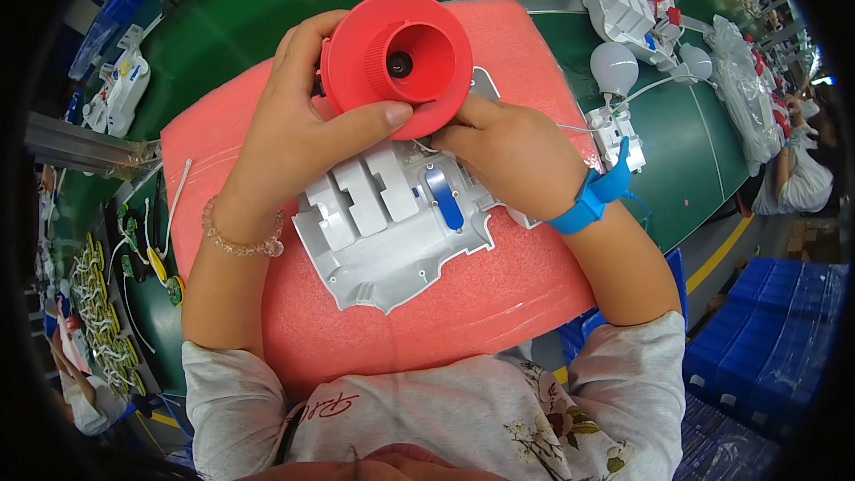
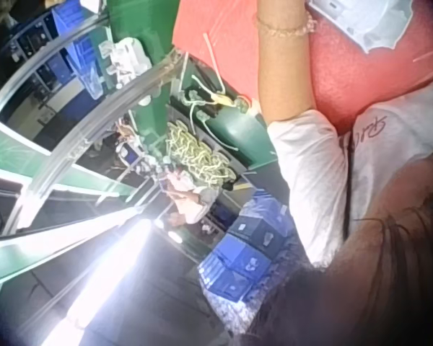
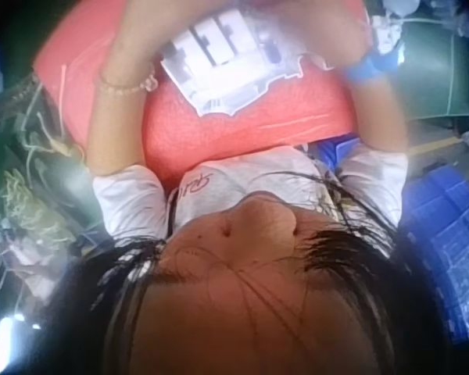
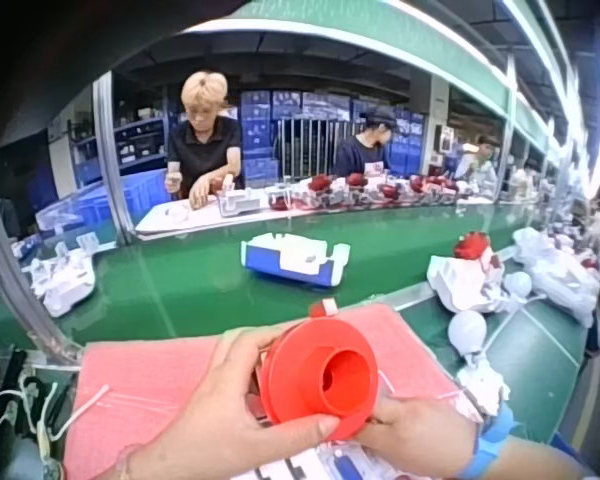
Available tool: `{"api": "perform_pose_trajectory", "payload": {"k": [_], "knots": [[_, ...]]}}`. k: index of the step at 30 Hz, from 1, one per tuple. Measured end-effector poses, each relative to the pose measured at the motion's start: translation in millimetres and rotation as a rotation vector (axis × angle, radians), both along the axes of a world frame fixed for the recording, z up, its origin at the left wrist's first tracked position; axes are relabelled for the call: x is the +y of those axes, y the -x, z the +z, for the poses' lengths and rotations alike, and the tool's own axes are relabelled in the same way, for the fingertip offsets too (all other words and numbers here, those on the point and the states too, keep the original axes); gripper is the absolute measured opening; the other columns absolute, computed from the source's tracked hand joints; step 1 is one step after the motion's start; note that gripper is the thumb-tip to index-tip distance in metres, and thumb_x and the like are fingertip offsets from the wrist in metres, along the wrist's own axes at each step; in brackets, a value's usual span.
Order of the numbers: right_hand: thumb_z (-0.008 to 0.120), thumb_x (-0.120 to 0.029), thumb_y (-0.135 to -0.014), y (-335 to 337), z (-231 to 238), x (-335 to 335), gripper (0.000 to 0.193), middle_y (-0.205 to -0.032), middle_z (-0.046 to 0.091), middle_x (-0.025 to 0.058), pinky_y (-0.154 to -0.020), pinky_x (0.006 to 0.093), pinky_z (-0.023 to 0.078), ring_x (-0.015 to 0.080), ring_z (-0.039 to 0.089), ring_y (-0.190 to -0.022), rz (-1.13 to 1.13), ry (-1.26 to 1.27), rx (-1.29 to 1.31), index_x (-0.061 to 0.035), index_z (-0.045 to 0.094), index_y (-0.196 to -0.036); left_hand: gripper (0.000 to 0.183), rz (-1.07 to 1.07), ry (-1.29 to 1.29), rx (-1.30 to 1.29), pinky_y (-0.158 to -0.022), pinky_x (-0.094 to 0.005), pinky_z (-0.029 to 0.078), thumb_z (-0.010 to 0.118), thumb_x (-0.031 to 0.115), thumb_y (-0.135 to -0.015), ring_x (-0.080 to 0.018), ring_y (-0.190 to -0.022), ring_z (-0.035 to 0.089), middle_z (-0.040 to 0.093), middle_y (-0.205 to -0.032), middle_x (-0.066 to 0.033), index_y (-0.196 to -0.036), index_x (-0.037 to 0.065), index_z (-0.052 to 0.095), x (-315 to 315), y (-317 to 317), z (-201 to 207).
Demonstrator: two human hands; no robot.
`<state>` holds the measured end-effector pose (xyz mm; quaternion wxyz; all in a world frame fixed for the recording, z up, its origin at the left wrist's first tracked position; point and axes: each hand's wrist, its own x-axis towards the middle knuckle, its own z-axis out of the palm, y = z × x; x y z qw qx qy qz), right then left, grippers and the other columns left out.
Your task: The person assembles a small electronic device on a pink foam pad. They connect wires to a circuit board, attach a red plastic housing, and secure a yellow circular component. The person handles various small parts and wires, fitting them into a white plastic casing.
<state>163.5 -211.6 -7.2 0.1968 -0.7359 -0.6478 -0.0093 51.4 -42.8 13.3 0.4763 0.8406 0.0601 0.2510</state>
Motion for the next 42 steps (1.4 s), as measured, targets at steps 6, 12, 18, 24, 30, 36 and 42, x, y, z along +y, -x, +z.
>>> {"api": "perform_pose_trajectory", "payload": {"k": [6,12,18,24,30,36,42], "knots": [[0.056,-0.004,-0.067,0.9,1.4,-0.7,0.024,-0.089,0.055,0.0076,-0.065,0.0336,0.048,0.0254,0.058,-0.075,0.008,0.012,0.042,-0.0081,0.063,-0.089,0.065,-0.015,-0.006,-0.013,-0.086,-0.0311,0.037,0.073,0.021,-0.061,-0.0212,-0.102,0.044,0.04,-0.11,-0.0113,-0.114,0.001,0.042,-0.2,-0.7,0.7],[0.056,-0.005,-0.069,6.3,6.7,-8.5,0.021,-0.086,0.054,0.008,-0.068,0.0332,0.044,0.0248,0.053,-0.078,0.01,0.024,0.028,-0.0063,0.064,-0.088,0.065,-0.028,0.036,-0.002,-0.087,-0.0316,0.037,0.073,0.021,-0.062,-0.0213,-0.103,0.043,0.04,-0.111,-0.0114,-0.115,0.001,0.041,-0.2,0.3,0.4],[0.057,-0.009,-0.069,12.7,5.9,-11.6,0.021,-0.081,0.053,0.0052,-0.069,0.0318,0.041,0.0218,0.049,-0.078,-0.026,0.075,-0.069,-0.0063,0.064,-0.089,0.065,-0.019,0.009,-0.007,-0.088,-0.0314,0.037,0.073,0.02,-0.062,-0.0212,-0.103,0.043,0.04,-0.11,-0.0113,-0.115,0.001,0.041,0.3,0.8,-1.9],[0.055,-0.007,-0.069,11.0,6.6,-12.4,0.022,-0.076,0.054,0.0036,-0.069,0.033,0.041,0.0224,0.049,-0.077,0.013,0.115,-0.129,-0.0063,0.064,-0.089,0.066,-0.012,0.054,0.044,-0.086,-0.0312,0.038,0.072,0.024,-0.062,-0.0212,-0.101,0.045,0.04,-0.11,-0.0124,-0.115,0.0,0.04,1.2,-0.4,0.3],[0.041,0.007,-0.066,-4.9,4.4,-17.0,0.041,-0.076,0.054,0.0091,-0.063,0.0286,0.043,0.0188,0.051,-0.066,-0.045,0.031,0.595,-0.0018,0.059,-0.102,0.062,-0.03,0.466,0.225,-0.081,-0.0305,0.04,0.057,0.041,-0.076,-0.0172,-0.097,0.048,0.05,-0.103,-0.0132,-0.116,-0.003,0.038,14.2,-9.3,12.5],[0.048,-0.001,-0.073,-0.6,3.5,-11.8,0.029,-0.09,0.057,0.0089,-0.073,0.0292,0.043,0.0203,0.054,-0.08,0.082,-0.004,0.697,-0.0018,0.058,-0.1,0.06,0.181,0.474,0.099,-0.089,-0.0314,0.035,0.035,0.045,-0.087,-0.0224,-0.106,0.044,0.045,-0.115,-0.0174,-0.12,-0.005,0.035,41.1,-9.3,-13.0],[0.054,-0.004,-0.072,2.9,5.3,-15.1,0.024,-0.096,0.054,0.0115,-0.08,0.0326,0.04,0.0255,0.051,-0.09,0.162,0.028,0.517,-0.0023,0.059,-0.095,0.048,0.291,-0.331,0.303,-0.087,-0.0352,0.038,0.054,0.034,-0.079,-0.0296,-0.107,0.046,0.049,-0.114,-0.0167,-0.111,-0.001,0.048,52.6,66.7,15.9]]}}
